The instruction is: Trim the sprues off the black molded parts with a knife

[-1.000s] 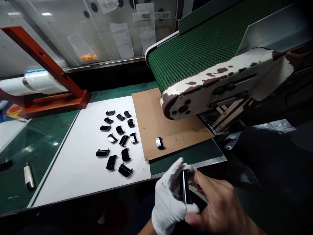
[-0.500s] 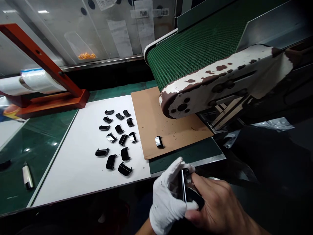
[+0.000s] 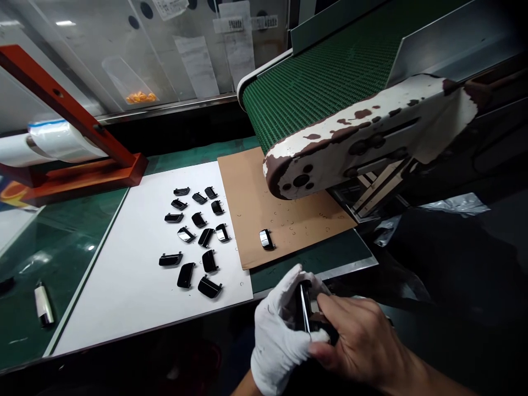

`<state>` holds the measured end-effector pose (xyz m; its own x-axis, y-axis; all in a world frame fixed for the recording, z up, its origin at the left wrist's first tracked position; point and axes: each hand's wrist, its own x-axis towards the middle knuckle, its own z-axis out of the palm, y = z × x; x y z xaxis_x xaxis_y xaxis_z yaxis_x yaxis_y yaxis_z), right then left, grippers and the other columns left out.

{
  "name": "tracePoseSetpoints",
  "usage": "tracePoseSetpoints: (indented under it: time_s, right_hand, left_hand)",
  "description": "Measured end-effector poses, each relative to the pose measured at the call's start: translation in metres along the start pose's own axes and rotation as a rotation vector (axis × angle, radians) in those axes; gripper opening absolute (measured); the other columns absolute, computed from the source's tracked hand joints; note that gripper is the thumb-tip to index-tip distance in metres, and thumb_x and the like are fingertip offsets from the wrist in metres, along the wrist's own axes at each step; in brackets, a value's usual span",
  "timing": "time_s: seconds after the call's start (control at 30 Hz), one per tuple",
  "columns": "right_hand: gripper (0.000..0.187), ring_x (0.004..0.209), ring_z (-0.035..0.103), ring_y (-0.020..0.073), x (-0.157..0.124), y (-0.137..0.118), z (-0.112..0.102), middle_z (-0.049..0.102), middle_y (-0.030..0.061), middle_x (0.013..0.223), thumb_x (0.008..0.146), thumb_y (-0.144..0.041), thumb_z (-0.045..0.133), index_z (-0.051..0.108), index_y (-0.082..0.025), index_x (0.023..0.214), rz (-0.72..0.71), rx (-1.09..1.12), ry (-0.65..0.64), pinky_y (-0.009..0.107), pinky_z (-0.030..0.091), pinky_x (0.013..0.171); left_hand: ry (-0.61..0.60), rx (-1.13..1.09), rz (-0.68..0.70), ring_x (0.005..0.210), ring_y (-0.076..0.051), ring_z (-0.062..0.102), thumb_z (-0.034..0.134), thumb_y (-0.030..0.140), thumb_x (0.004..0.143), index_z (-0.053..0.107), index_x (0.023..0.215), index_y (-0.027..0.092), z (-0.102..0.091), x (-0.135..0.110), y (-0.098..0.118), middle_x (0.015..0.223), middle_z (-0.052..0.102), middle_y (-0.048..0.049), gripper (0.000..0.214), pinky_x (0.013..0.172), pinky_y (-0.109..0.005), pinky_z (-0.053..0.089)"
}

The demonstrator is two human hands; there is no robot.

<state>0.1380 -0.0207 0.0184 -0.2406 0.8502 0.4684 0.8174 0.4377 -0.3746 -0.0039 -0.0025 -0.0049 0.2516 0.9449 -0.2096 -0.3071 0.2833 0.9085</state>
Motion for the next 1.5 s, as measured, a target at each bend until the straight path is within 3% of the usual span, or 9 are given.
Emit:
tracePoseSetpoints:
  time_s: [0.27, 0.57, 0.7, 0.8, 1.1, 1.3, 1.43, 1.5]
  right_hand:
    - [0.083, 0.043, 0.062, 0.0200, 0.005, -0.007, 0.000, 0.060, 0.0057, 0.050, 0.089, -0.074, 0.017, 0.065, -0.009, 0.070, 0.107, 0.063, 0.051, 0.031, 0.039, 0.041]
    - [0.077, 0.043, 0.062, 0.0177, -0.001, -0.002, 0.000, 0.060, 0.0037, 0.049, 0.091, -0.072, 0.018, 0.062, -0.016, 0.063, 0.079, 0.035, -0.041, 0.029, 0.037, 0.041]
    - [0.074, 0.039, 0.057, 0.0154, 0.004, -0.004, -0.003, 0.056, 0.0017, 0.046, 0.090, -0.073, 0.019, 0.058, -0.017, 0.062, 0.062, 0.082, 0.040, 0.028, 0.037, 0.040]
    - [0.068, 0.039, 0.056, 0.0135, 0.010, -0.011, -0.007, 0.055, 0.0001, 0.047, 0.087, -0.076, 0.030, 0.057, -0.017, 0.067, 0.117, 0.115, 0.149, 0.026, 0.038, 0.040]
    - [0.073, 0.038, 0.056, 0.0151, 0.009, -0.024, -0.005, 0.056, 0.0002, 0.050, 0.079, -0.083, 0.031, 0.059, -0.016, 0.079, 0.255, 0.124, 0.113, 0.026, 0.038, 0.035]
    - [0.071, 0.044, 0.061, 0.0162, 0.005, -0.022, -0.004, 0.060, 0.0016, 0.055, 0.079, -0.083, 0.033, 0.058, -0.017, 0.085, 0.225, 0.137, 0.079, 0.025, 0.042, 0.038]
    - [0.057, 0.039, 0.056, 0.0125, 0.007, -0.023, -0.007, 0.056, -0.0019, 0.052, 0.083, -0.076, 0.041, 0.053, -0.020, 0.078, 0.179, 0.188, 0.129, 0.023, 0.041, 0.036]
    - [0.049, 0.035, 0.051, 0.0100, 0.004, -0.024, -0.009, 0.055, -0.0048, 0.050, 0.085, -0.069, 0.050, 0.054, -0.020, 0.085, 0.151, 0.219, 0.154, 0.021, 0.041, 0.033]
  left_hand:
    - [-0.015, -0.052, 0.082, 0.109, -0.034, 0.066, 0.095, 0.045, 0.044, 0.062, 0.124, 0.017, 0.002, 0.001, 0.000, 0.114, 0.073, -0.0116, 0.091, 0.098, -0.039, 0.054]
    - [-0.020, -0.028, 0.009, 0.113, -0.036, 0.064, 0.095, 0.043, 0.046, 0.062, 0.125, 0.017, -0.001, 0.000, -0.001, 0.117, 0.071, -0.0129, 0.090, 0.097, -0.040, 0.054]
    - [-0.083, -0.018, 0.085, 0.109, -0.035, 0.066, 0.092, 0.052, 0.048, 0.059, 0.127, 0.018, 0.000, 0.003, -0.001, 0.114, 0.072, -0.0122, 0.092, 0.098, -0.041, 0.053]
    - [-0.112, -0.011, 0.134, 0.105, -0.032, 0.067, 0.086, 0.061, 0.053, 0.057, 0.128, 0.020, 0.001, 0.004, -0.001, 0.110, 0.072, -0.0100, 0.091, 0.097, -0.040, 0.053]
    - [-0.012, -0.090, 0.068, 0.109, -0.036, 0.063, 0.071, 0.081, 0.051, 0.053, 0.131, 0.019, 0.004, -0.003, -0.016, 0.115, 0.067, -0.0122, 0.103, 0.103, -0.045, 0.046]
    - [-0.011, -0.172, 0.076, 0.111, -0.037, 0.062, 0.074, 0.076, 0.055, 0.057, 0.129, 0.020, 0.007, -0.004, -0.013, 0.116, 0.067, -0.0122, 0.095, 0.105, -0.047, 0.044]
    - [-0.097, -0.169, 0.157, 0.108, -0.037, 0.065, 0.081, 0.072, 0.049, 0.058, 0.128, 0.019, 0.002, 0.000, -0.007, 0.111, 0.070, -0.0120, 0.097, 0.102, -0.047, 0.048]
    - [-0.151, -0.124, 0.198, 0.109, -0.036, 0.065, 0.084, 0.065, 0.052, 0.058, 0.129, 0.022, -0.002, 0.002, -0.003, 0.114, 0.070, -0.0110, 0.091, 0.101, -0.046, 0.050]
